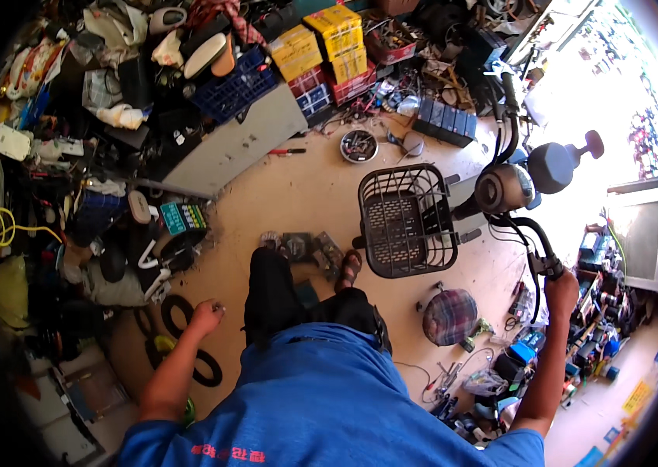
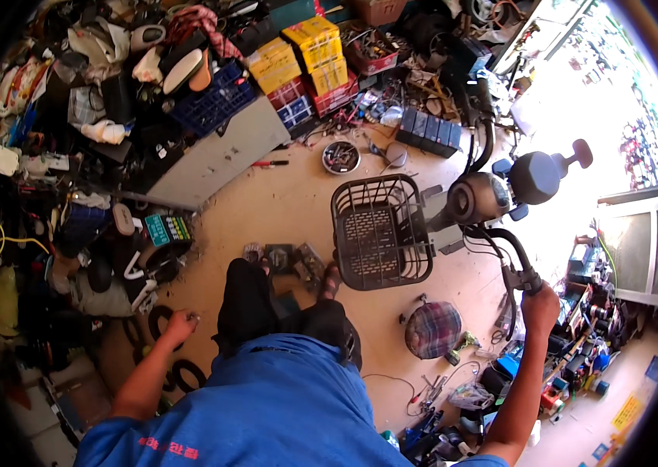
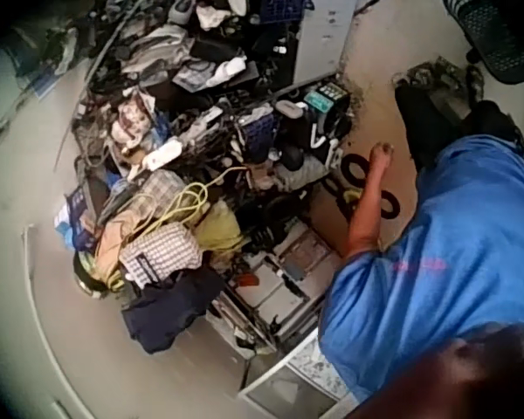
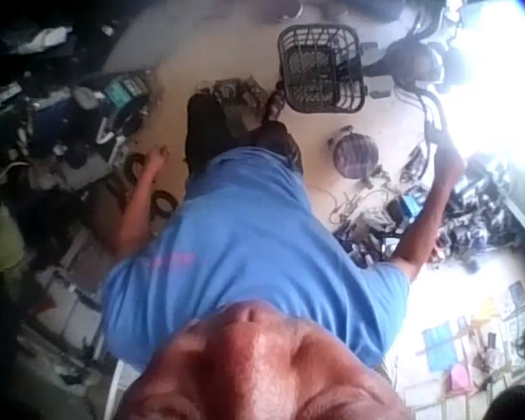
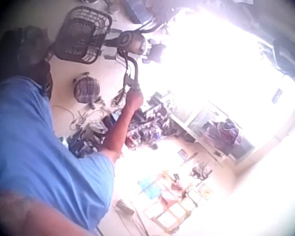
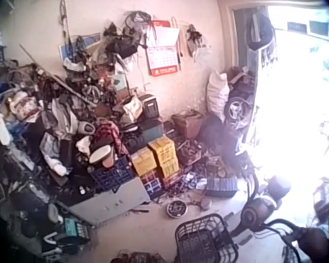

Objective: The person attaches a footrest to an electric scooter using a screwdriver, steers the scooter by its handlebars, and selects parts from a container to install a backrest onto the scooter.

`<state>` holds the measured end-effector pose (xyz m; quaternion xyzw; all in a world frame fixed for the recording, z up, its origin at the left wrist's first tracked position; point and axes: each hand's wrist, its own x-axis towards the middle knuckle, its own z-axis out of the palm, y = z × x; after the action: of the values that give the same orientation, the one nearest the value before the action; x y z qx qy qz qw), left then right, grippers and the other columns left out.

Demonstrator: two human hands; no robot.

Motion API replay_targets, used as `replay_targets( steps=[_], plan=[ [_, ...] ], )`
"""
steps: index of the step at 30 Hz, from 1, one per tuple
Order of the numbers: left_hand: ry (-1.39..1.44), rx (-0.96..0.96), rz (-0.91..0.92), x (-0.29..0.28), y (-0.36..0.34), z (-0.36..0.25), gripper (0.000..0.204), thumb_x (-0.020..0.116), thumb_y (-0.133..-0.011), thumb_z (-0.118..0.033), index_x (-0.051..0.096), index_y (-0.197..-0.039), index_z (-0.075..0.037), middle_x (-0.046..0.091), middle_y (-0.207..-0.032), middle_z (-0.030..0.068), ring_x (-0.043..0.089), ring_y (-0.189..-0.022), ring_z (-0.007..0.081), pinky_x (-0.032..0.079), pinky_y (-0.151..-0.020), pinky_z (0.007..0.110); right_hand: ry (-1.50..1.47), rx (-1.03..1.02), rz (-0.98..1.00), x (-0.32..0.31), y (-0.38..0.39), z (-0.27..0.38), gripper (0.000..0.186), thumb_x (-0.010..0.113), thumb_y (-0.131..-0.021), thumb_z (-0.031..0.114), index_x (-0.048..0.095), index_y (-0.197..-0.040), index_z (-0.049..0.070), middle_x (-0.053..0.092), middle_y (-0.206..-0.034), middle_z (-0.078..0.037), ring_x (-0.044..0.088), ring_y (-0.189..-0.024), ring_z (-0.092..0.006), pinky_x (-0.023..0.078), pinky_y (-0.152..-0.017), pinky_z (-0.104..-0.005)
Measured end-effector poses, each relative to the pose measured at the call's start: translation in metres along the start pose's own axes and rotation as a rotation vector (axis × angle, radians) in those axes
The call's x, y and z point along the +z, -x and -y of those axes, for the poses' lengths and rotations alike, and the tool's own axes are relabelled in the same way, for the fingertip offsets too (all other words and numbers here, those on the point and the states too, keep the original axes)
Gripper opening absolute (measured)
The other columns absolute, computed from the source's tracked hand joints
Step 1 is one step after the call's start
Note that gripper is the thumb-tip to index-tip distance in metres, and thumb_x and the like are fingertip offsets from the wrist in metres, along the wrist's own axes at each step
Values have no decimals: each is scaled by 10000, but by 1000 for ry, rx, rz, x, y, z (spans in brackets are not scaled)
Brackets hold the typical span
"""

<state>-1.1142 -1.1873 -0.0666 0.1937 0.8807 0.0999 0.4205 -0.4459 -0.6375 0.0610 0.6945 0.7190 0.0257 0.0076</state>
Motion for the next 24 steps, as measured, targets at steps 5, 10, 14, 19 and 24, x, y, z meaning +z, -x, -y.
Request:
replay_targets(
  steps=[5,10,14,19,24],
  plan=[
    [-16,-100,-7,39,55,69,240,698,-923,-219,731,-1004,5,720,-838,188,700,-761,302,538,-704,422,21,-54,-10,-4,-13,18,263,698,-844,256,742,-923,9,716,-832,-255,703,-809,-454,557,-731,-535],
    [18,-154,67,76,85,98,243,706,-917,-212,740,-1000,14,727,-890,219,710,-828,321,550,-754,422,34,-16,30,-13,-12,47,351,711,-827,317,750,-970,-2,718,-885,-272,700,-860,-465,554,-780,-540],
    [188,-150,16,107,75,83,250,715,-910,-215,746,-1010,12,732,-897,211,712,-842,326,555,-777,422,50,83,230,-36,21,88,544,762,-852,493,748,-997,-32,733,-923,-281,715,-911,-460,558,-801,-520],
    [259,-61,16,149,49,72,258,715,-904,-221,742,-1032,2,732,-894,205,714,-837,329,555,-774,418,-309,93,495,-51,63,121,393,792,-813,276,750,-1079,-11,733,-818,-221,706,-745,-361,541,-743,-453],
    [272,81,-56,182,39,44,270,719,-904,-236,735,-1039,-3,731,-893,209,712,-823,339,554,-763,400,-276,-21,447,-54,88,145,369,793,-809,222,725,-1056,-44,730,-776,-195,716,-691,-320,566,-698,-438]
  ],
)
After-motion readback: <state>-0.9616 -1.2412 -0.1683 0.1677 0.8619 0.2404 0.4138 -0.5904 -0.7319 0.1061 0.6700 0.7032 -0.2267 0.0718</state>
